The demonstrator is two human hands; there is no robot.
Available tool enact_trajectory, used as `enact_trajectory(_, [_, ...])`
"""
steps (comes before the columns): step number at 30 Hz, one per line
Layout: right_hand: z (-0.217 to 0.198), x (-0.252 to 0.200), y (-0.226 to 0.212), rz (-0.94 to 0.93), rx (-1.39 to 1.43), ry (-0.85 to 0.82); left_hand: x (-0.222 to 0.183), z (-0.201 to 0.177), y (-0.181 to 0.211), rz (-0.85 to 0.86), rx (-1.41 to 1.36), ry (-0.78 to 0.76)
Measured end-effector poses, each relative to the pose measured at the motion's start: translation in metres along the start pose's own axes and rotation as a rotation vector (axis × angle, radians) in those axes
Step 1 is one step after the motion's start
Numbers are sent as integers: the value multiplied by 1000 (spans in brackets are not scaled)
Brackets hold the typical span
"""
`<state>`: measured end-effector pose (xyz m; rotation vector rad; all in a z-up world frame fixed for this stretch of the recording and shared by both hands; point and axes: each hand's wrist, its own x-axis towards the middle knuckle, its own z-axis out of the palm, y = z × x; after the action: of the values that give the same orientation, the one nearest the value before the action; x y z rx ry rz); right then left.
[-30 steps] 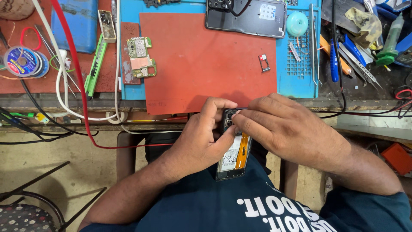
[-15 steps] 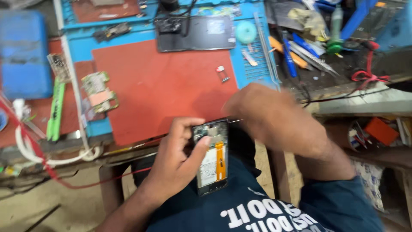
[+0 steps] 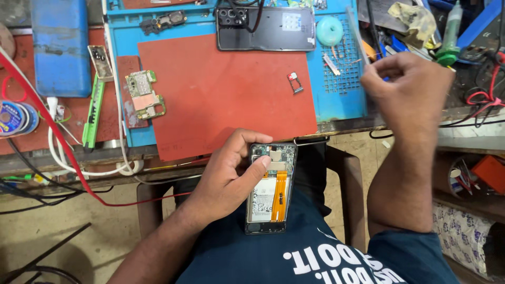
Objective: The person disassembles a smartphone, removes the motherboard, and attaches small components to it using tweezers. The person then places the motherboard back into the phone chassis and secures it.
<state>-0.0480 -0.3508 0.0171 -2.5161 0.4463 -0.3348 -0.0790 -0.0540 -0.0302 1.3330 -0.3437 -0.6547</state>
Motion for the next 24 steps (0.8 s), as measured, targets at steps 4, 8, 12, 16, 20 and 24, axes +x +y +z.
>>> enact_trajectory(4, [-18, -26, 24, -63, 216, 34, -3, 2, -4, -46, 81, 31])
enact_trajectory(8, [-17, -60, 51, -66, 934, 91, 0, 7, -4, 57, 110, 31])
enact_trajectory(12, [5, -88, 51, 82, 1525, -138, 5, 6, 1, 62, 124, 10])
enact_trajectory(16, [23, -124, 26, -61, 1506, -141, 6, 5, 9, -50, 203, -62])
enact_trajectory(20, [24, -137, 13, -101, 1316, -138, 2, 10, 12, 26, 201, -52])
enact_trajectory(24, [22, -128, 10, -222, 1151, -237, -1, 13, 16, 53, 234, -39])
